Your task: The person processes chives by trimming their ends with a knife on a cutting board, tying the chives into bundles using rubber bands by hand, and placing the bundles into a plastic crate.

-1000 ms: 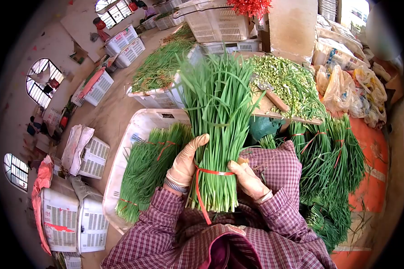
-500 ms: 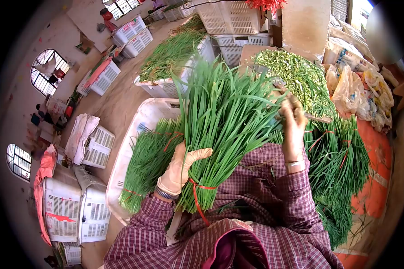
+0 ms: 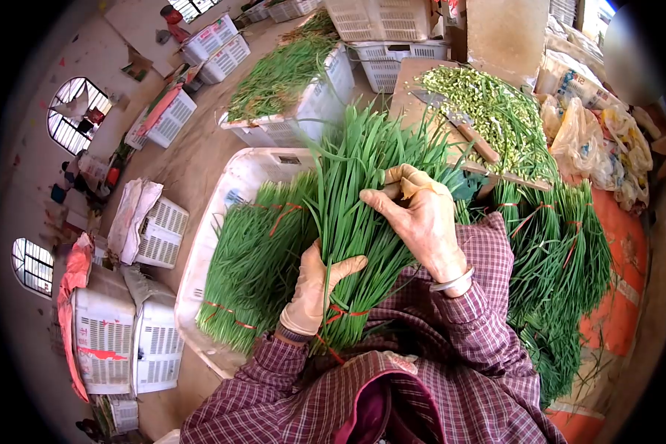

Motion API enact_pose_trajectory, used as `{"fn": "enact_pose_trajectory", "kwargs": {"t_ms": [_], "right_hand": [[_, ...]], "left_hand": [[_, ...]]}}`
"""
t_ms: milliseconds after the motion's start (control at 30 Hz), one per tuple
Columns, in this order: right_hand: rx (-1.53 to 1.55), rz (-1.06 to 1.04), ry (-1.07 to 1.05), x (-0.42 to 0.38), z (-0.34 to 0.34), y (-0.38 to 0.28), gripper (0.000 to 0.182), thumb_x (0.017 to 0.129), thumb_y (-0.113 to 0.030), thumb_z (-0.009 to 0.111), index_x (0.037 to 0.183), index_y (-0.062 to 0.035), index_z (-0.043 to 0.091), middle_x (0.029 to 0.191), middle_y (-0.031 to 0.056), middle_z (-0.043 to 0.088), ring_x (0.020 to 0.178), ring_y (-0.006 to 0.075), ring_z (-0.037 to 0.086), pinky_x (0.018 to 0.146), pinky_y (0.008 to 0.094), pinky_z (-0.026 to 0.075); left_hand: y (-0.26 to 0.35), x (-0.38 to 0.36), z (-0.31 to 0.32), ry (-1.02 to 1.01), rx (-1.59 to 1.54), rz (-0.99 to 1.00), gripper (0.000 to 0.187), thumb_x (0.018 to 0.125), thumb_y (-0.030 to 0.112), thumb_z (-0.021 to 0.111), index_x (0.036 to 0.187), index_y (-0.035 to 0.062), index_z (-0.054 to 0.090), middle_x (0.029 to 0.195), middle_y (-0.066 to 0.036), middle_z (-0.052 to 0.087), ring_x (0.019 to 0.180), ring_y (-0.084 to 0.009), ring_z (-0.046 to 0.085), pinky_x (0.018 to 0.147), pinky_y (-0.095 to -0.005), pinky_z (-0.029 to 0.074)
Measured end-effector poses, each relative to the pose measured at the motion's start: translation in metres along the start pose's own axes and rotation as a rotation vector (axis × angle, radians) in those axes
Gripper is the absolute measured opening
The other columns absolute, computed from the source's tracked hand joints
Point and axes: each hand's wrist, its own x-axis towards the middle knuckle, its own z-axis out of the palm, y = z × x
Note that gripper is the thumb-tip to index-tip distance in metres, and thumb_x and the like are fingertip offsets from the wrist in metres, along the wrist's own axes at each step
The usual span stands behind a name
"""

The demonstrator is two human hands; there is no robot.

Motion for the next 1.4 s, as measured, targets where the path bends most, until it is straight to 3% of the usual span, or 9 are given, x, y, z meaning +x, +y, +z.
{"fn": "enact_pose_trajectory", "kwargs": {"t_ms": [200,400,467,533,633,867,933,1200,1400], "right_hand": [[0.012,-0.056,0.058,-0.004,0.015,0.022,0.028,0.09,-0.02,0.074,0.074,0.0009,0.063,0.075,0.0114,0.065,0.063,0.0241,0.065,0.059,0.0341,0.05],[0.722,0.407,0.032,-0.011,0.024,0.029,0.026,0.096,-0.023,0.07,0.079,-0.0058,0.06,0.069,-0.0035,0.059,0.06,0.0043,0.053,0.053,0.0222,0.042],[0.952,0.476,0.193,0.0,0.019,0.048,0.018,0.099,-0.025,0.066,0.099,-0.0078,0.063,0.08,-0.0039,0.062,0.064,0.0046,0.055,0.059,0.0213,0.047],[1.681,0.262,0.215,0.016,-0.003,0.077,0.027,0.101,-0.027,0.062,0.118,-0.0059,0.057,0.095,-0.0004,0.065,0.072,0.0073,0.058,0.064,0.0244,0.053],[1.958,0.297,0.07,0.02,-0.03,0.05,0.044,0.103,-0.026,0.059,0.137,-0.002,0.047,0.111,0.0065,0.066,0.076,0.0116,0.06,0.074,0.0274,0.057],[0.393,0.249,-0.104,0.011,-0.014,0.016,0.019,0.097,-0.013,0.064,0.105,0.0018,0.071,0.099,0.0061,0.072,0.075,0.0099,0.066,0.068,0.0253,0.053],[0.157,0.045,-0.072,0.01,-0.008,0.02,0.016,0.089,-0.01,0.068,0.099,0.001,0.073,0.1,0.0087,0.073,0.086,0.0239,0.071,0.079,0.0322,0.055],[0.009,-0.097,-0.191,0.013,-0.006,0.022,0.011,0.084,-0.012,0.071,0.086,-0.0017,0.073,0.095,0.0081,0.072,0.085,0.0295,0.069,0.076,0.0363,0.054],[0.075,-0.037,-0.161,0.007,-0.002,0.024,0.011,0.086,-0.011,0.067,0.09,-0.0006,0.068,0.078,0.0121,0.066,0.073,0.0263,0.066,0.07,0.0345,0.051]], "left_hand": [[-0.006,-0.002,0.003,0.026,-0.018,-0.016,0.06,0.084,0.001,0.078,0.138,0.0028,0.052,0.121,-0.006,0.066,0.107,-0.0157,0.064,0.095,-0.0302,0.054],[-0.009,-0.009,0.006,0.017,0.022,0.051,0.047,0.092,0.019,0.07,0.132,0.0002,0.056,0.122,-0.007,0.063,0.111,-0.018,0.06,0.1,-0.0335,0.048],[-0.018,-0.008,0.002,0.084,0.013,0.012,0.047,0.092,0.022,0.071,0.131,0.0001,0.057,0.123,-0.008,0.062,0.111,-0.0184,0.059,0.102,-0.0335,0.045],[-0.028,-0.011,-0.002,0.095,-0.012,0.018,0.047,0.092,0.021,0.071,0.131,-0.0009,0.056,0.124,-0.008,0.062,0.112,-0.0174,0.059,0.102,-0.0336,0.046],[-0.033,-0.012,-0.003,0.081,-0.044,0.016,0.037,0.095,0.017,0.067,0.129,0.0026,0.061,0.128,-0.01,0.06,0.117,-0.0195,0.059,0.105,-0.036,0.047],[-0.03,-0.009,0.001,-0.061,0.104,0.2,0.068,0.089,0.001,0.073,0.148,0.0087,0.041,0.128,-0.005,0.059,0.112,-0.0162,0.061,0.094,-0.0303,0.056],[-0.023,-0.015,0.007,-0.015,0.13,0.144,0.03,0.098,0.01,0.063,0.128,0.01,0.063,0.133,-0.012,0.056,0.12,-0.0219,0.059,0.103,-0.0375,0.051],[-0.033,-0.01,0.003,0.005,0.046,0.095,0.024,0.099,0.013,0.061,0.121,0.0095,0.071,0.136,-0.012,0.056,0.123,-0.0236,0.057,0.107,-0.0386,0.047],[-0.02,-0.004,0.007,-0.046,-0.064,0.063,0.065,0.089,0.011,0.075,0.144,0.0016,0.043,0.133,-0.008,0.057,0.117,-0.0164,0.056,0.101,-0.0332,0.048]]}}
